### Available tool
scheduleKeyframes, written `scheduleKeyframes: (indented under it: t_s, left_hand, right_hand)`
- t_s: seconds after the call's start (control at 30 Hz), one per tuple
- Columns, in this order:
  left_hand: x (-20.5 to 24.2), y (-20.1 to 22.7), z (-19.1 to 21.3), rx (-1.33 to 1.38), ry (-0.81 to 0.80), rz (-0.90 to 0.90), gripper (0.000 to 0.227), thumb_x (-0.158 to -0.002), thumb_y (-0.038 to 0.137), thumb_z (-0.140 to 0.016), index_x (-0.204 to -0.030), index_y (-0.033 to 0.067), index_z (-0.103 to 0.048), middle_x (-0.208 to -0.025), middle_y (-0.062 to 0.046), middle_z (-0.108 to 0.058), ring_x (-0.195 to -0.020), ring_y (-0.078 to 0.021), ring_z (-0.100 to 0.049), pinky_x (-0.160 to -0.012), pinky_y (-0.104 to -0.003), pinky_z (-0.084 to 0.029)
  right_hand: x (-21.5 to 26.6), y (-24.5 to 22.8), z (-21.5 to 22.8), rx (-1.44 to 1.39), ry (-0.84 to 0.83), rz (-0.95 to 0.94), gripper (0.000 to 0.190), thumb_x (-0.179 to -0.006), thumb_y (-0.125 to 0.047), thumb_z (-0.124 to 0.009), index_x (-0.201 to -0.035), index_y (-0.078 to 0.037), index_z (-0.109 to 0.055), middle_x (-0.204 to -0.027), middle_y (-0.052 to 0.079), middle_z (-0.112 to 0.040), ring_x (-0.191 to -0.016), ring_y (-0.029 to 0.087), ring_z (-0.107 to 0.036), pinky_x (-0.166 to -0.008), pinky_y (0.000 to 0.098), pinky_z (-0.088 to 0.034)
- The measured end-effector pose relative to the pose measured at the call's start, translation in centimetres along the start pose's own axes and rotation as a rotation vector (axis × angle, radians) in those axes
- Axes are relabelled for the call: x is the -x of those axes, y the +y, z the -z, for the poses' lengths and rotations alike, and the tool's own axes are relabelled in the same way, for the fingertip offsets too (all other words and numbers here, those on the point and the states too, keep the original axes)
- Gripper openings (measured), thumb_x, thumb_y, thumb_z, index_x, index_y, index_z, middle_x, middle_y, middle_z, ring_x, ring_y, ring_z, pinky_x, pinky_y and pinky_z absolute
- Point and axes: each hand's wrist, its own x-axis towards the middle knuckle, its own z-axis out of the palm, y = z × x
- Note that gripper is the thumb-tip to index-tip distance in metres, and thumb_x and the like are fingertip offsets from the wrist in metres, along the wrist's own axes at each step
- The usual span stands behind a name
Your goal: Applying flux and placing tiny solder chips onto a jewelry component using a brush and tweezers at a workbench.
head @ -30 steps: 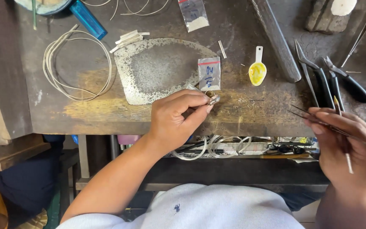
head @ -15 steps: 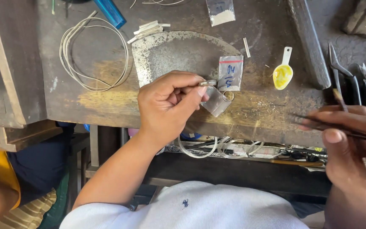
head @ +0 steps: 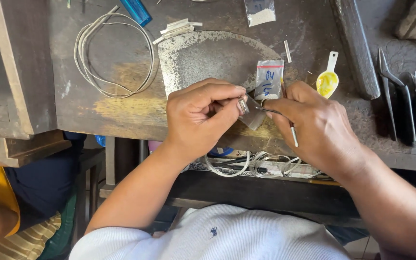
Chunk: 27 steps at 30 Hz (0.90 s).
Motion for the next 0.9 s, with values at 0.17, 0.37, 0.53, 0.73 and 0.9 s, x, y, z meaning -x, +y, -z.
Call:
scheduleKeyframes:
  t_s: [0.17, 0.37, 0.53, 0.73, 0.9]
  left_hand:
    - [-0.2, -0.1, 0.4, 0.153, -0.168, 0.009, 0.011, -0.078, -0.004, -0.064, -0.086, 0.0034, -0.063, -0.084, -0.01, -0.063, -0.058, -0.0071, -0.052, -0.052, -0.016, -0.041]
    - [0.5, -0.5, -0.4, 0.382, -0.438, 0.077, 0.013, -0.083, 0.003, -0.061, -0.093, 0.0101, -0.062, -0.11, -0.011, -0.058, -0.092, -0.0159, -0.061, -0.079, -0.023, -0.053]
    - [0.6, -0.7, -0.8, 0.422, -0.451, 0.027, 0.012, -0.084, 0.007, -0.061, -0.095, 0.0103, -0.061, -0.104, -0.009, -0.059, -0.101, -0.0202, -0.06, -0.09, -0.029, -0.052]
    - [0.8, -0.9, -1.2, 0.319, -0.431, 0.04, 0.011, -0.081, 0.002, -0.062, -0.091, 0.0077, -0.063, -0.095, -0.007, -0.059, -0.085, -0.0148, -0.061, -0.077, -0.023, -0.05]
    - [1.1, -1.9, -1.7, 0.208, -0.419, -0.063, 0.011, -0.082, 0.0, -0.056, -0.091, 0.0032, -0.062, -0.096, -0.013, -0.059, -0.09, -0.0235, -0.061, -0.075, -0.029, -0.052]
  right_hand:
    - [-0.2, 0.1, 2.3, -0.299, -0.04, -0.023, 0.011, -0.082, -0.01, -0.057, -0.089, -0.003, -0.062, -0.073, 0.007, -0.05, -0.065, 0.017, -0.049, -0.061, 0.0267, -0.037]
    - [0.4, -0.1, 3.8, -0.546, -0.21, -0.193, 0.008, -0.078, -0.013, -0.059, -0.079, -0.007, -0.065, -0.067, -0.002, -0.053, -0.062, 0.008, -0.048, -0.06, 0.0205, -0.037]
    - [0.8, -0.6, 3.3, -0.614, -0.147, -0.308, 0.003, -0.074, -0.009, -0.065, -0.074, -0.007, -0.066, -0.055, -0.003, -0.048, -0.048, 0.006, -0.036, -0.043, 0.0199, -0.027]
    - [1.7, -0.9, 3.5, -0.454, -0.005, -0.365, 0.01, -0.075, -0.011, -0.066, -0.084, -0.009, -0.067, -0.057, -0.005, -0.046, -0.05, 0.005, -0.031, -0.046, 0.0179, -0.026]
    - [4.9, 0.7, 5.2, -0.597, 0.505, -0.153, 0.037, -0.093, -0.032, -0.039, -0.099, 0.002, -0.053, -0.104, 0.018, -0.054, -0.092, 0.023, -0.056, -0.077, 0.0263, -0.045]
